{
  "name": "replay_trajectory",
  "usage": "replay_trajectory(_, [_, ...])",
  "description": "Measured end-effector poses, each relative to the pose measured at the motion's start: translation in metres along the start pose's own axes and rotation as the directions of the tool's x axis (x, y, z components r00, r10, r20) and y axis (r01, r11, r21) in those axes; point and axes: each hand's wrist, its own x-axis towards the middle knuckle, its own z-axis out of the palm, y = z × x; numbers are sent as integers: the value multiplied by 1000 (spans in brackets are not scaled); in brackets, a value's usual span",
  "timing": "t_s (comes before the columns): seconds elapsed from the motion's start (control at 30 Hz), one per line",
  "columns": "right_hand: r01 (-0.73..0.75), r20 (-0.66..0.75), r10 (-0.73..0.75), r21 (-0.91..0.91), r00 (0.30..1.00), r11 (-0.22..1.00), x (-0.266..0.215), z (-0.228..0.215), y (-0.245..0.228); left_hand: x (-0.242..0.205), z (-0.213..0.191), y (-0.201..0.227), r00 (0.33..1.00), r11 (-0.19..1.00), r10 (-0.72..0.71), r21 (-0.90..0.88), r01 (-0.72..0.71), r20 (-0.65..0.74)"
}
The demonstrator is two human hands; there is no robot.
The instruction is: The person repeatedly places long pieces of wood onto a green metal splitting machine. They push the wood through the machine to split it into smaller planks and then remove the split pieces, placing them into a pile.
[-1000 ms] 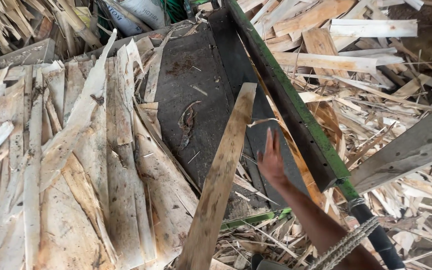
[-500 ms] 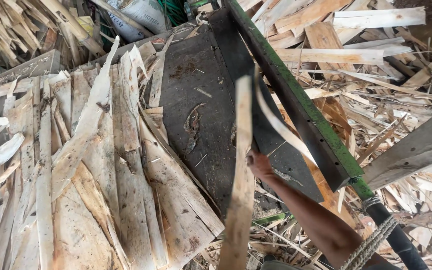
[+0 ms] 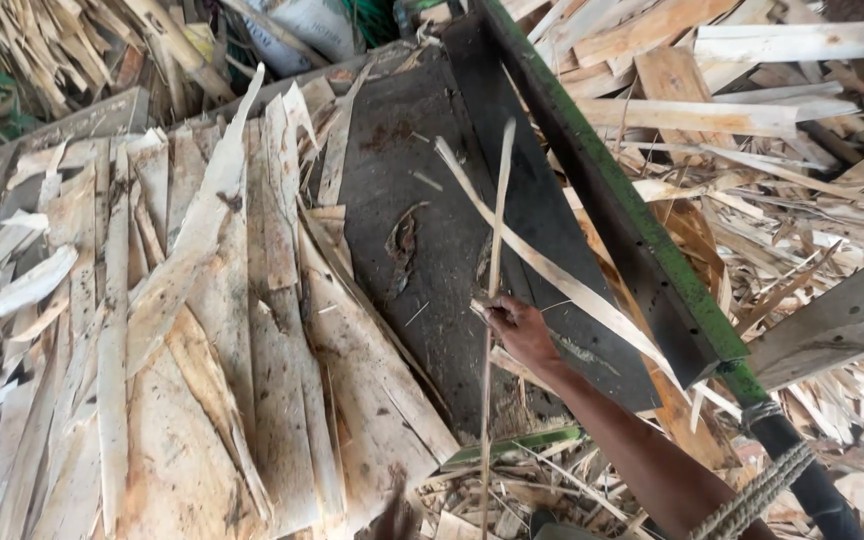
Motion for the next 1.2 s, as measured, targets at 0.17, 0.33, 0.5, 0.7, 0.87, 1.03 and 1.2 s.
replay_trajectory(0.17, [-183, 195, 194, -72, 961, 980, -71, 2, -20, 186, 57, 150, 1000, 1000, -11, -2, 11, 1])
replay_trajectory(0.33, [242, 228, -284, 193, 931, 951, -99, -5, 10, 284, 84, 152, 889, 886, -46, -392, 247, 456])
replay_trajectory(0.5, [11, 276, -85, 261, 957, 965, -110, -40, -22, 254, 73, 215, 874, 867, 104, -474, 155, 476])
replay_trajectory(0.7, [-136, 215, 97, 175, 972, 975, -115, -41, -19, 197, 88, 268, 988, 992, -25, -117, 44, 156])
replay_trajectory(0.87, [-129, 69, 116, 235, 991, 963, -118, -16, 29, 165, 111, 265, 998, 971, 16, -236, -31, -65])
replay_trajectory(1.03, [-144, 244, 46, 400, 969, 905, -133, -47, -27, 171, 93, 244, 984, 960, -3, -276, -47, -178])
replay_trajectory(1.2, [71, 222, -116, 202, 968, 977, -147, -58, -15, 204, 60, 231, 974, 924, 65, -356, -140, -215])
